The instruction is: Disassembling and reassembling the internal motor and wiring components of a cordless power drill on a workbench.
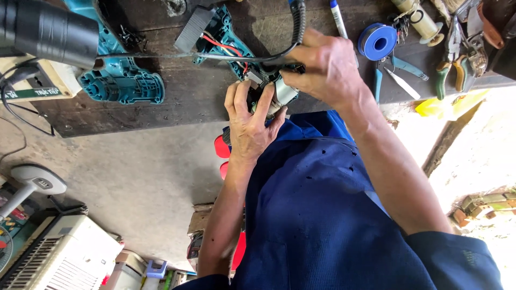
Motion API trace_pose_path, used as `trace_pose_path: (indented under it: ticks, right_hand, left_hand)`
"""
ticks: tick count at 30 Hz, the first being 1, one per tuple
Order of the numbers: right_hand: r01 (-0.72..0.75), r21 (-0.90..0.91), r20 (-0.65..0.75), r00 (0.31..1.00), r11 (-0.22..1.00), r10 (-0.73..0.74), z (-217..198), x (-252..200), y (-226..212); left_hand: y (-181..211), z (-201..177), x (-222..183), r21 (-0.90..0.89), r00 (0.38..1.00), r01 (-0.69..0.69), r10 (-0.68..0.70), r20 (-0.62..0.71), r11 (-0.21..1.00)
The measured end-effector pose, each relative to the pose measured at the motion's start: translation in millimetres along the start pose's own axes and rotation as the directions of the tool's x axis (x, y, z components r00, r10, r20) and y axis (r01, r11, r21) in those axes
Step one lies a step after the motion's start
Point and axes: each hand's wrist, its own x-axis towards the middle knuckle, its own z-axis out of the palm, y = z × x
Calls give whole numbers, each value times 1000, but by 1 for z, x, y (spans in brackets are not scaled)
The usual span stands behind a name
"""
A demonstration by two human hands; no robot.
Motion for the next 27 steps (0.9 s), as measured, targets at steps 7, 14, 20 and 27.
trace_pose_path:
  ticks: [7,14,20,27]
  right_hand:
    - [-114,-211,675,702,971,230,-29,46,-7]
    - [206,-158,827,562,966,15,-20,67,-7]
    - [14,-121,832,547,993,94,-29,90,-23]
    - [99,-321,808,548,942,218,-26,67,-17]
  left_hand:
    - [-1,2,1,59,1000,-20,21,-10,998]
    - [-1,8,-5,-21,994,-16,14,-109,1000]
    - [-1,10,-6,-27,989,-20,16,-144,999]
    - [2,9,-6,-31,984,-24,18,-178,999]
